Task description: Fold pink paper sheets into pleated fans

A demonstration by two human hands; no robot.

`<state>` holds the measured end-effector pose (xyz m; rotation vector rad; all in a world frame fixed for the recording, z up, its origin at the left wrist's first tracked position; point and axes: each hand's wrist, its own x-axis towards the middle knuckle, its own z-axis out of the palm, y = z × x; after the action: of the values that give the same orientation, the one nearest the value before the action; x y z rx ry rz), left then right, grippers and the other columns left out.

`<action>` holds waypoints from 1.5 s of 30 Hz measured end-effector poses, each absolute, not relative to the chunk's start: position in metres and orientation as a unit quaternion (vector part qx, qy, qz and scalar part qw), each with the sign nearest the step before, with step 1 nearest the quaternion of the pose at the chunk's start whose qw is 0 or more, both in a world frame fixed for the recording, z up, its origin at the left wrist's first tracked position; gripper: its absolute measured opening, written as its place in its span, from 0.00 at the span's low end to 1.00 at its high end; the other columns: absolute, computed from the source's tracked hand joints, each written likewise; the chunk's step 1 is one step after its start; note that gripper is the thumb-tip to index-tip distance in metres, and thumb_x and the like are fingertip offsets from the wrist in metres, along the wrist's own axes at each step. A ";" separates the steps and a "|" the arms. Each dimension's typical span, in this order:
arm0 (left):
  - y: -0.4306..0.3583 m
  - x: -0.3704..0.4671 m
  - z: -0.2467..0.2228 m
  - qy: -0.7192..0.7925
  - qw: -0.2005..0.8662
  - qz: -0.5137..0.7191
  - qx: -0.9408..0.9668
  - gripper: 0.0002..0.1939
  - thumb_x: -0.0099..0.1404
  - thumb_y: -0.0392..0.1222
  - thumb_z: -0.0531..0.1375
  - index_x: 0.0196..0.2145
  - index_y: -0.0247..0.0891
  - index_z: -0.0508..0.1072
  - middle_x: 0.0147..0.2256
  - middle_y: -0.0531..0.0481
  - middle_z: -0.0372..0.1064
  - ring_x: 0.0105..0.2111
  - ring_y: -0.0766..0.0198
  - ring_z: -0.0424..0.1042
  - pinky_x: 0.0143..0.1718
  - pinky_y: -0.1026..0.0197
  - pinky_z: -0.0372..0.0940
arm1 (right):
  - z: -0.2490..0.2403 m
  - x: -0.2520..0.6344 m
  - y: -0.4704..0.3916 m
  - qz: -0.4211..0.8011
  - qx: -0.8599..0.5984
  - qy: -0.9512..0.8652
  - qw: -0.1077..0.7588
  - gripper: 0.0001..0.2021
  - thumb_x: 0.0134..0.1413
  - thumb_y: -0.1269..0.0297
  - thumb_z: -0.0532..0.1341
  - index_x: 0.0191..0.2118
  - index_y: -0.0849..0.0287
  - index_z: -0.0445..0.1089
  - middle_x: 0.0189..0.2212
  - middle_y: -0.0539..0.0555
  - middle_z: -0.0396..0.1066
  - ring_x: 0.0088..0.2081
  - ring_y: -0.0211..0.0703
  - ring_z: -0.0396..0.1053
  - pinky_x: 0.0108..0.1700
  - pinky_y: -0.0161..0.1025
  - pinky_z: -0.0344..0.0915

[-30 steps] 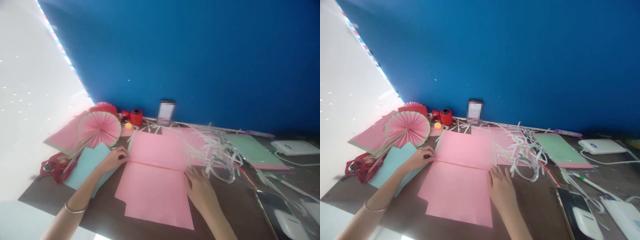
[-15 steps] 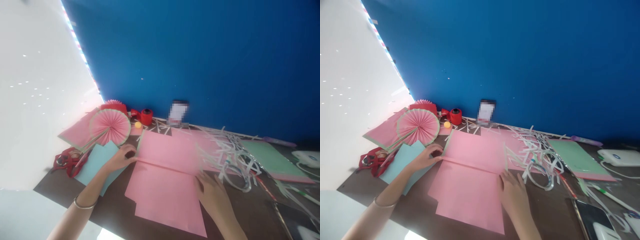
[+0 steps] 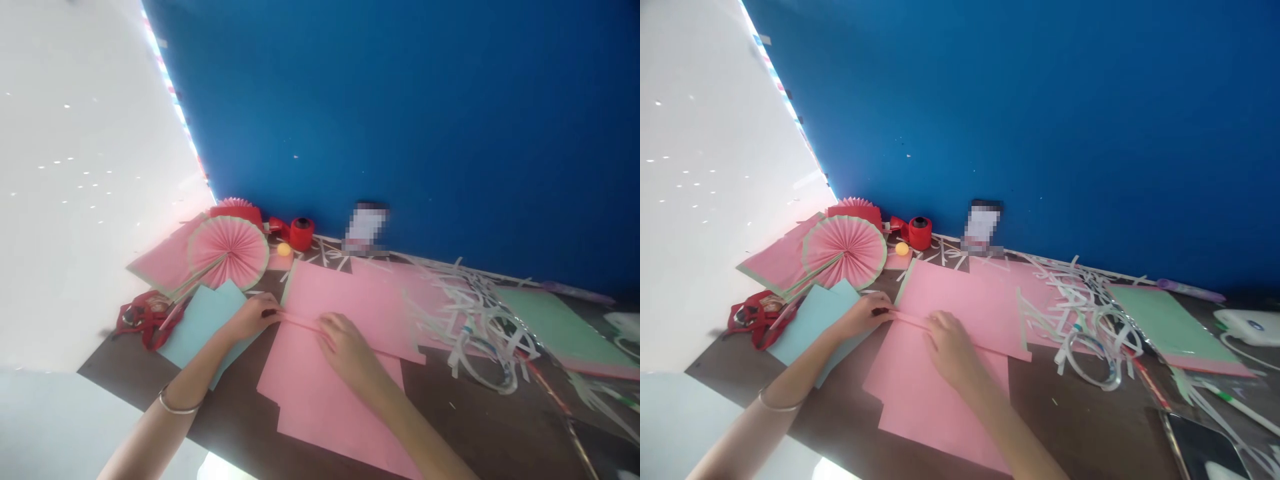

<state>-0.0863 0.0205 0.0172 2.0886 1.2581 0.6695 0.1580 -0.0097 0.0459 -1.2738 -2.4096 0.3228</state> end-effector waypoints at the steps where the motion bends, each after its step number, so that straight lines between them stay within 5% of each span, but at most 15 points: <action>1: 0.020 -0.086 0.017 0.474 0.297 0.256 0.789 0.10 0.61 0.45 0.57 0.35 0.39 0.75 0.31 0.50 0.65 0.30 0.67 0.64 0.31 0.65 0.59 | 0.043 0.144 -0.005 0.145 -0.440 -0.863 0.199 0.09 0.55 0.72 0.52 0.39 0.58 0.68 0.38 0.55 0.68 0.40 0.43 0.64 0.43 0.41 0.63; 6: 0.018 -0.085 0.018 0.477 0.255 0.259 0.800 0.11 0.63 0.42 0.55 0.40 0.40 0.74 0.33 0.50 0.64 0.33 0.66 0.65 0.35 0.64 0.60 | 0.023 0.113 0.018 0.208 -0.426 -0.852 0.220 0.09 0.57 0.68 0.52 0.33 0.58 0.70 0.33 0.53 0.65 0.37 0.41 0.64 0.39 0.38 0.64; 11: 0.021 -0.090 0.020 0.458 0.253 0.258 0.812 0.13 0.64 0.38 0.54 0.45 0.41 0.71 0.35 0.49 0.65 0.35 0.66 0.65 0.37 0.64 0.61 | 0.011 0.118 0.021 0.217 -0.426 -0.843 0.246 0.09 0.58 0.66 0.53 0.38 0.55 0.71 0.32 0.52 0.64 0.36 0.40 0.64 0.37 0.36 0.64; 24: 0.017 -0.091 0.022 0.415 0.150 0.192 0.877 0.16 0.64 0.32 0.50 0.43 0.44 0.73 0.34 0.48 0.62 0.34 0.65 0.62 0.36 0.63 0.59 | 0.011 0.117 0.008 0.090 -0.434 -0.865 0.237 0.08 0.57 0.67 0.54 0.36 0.57 0.71 0.31 0.54 0.66 0.32 0.40 0.62 0.35 0.38 0.62; 35: 0.013 -0.090 0.026 0.415 0.085 0.160 0.892 0.17 0.62 0.27 0.48 0.40 0.41 0.73 0.39 0.46 0.63 0.36 0.63 0.62 0.38 0.60 0.61 | 0.024 0.257 -0.031 -0.192 -0.326 -0.918 0.120 0.22 0.49 0.86 0.47 0.48 0.66 0.66 0.45 0.60 0.70 0.46 0.47 0.66 0.47 0.44 0.64; 45: 0.001 -0.071 0.021 0.372 0.018 0.172 0.912 0.20 0.63 0.27 0.46 0.50 0.36 0.65 0.49 0.43 0.64 0.50 0.58 0.61 0.51 0.51 0.60 | 0.011 0.272 -0.034 -0.144 -0.337 -0.925 0.099 0.25 0.50 0.86 0.44 0.48 0.62 0.67 0.46 0.58 0.70 0.50 0.43 0.66 0.50 0.43 0.66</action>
<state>-0.0713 0.0007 0.0206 2.8326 1.1551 0.5331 0.2716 -0.0345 0.0105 -0.9980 -2.7362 -0.4260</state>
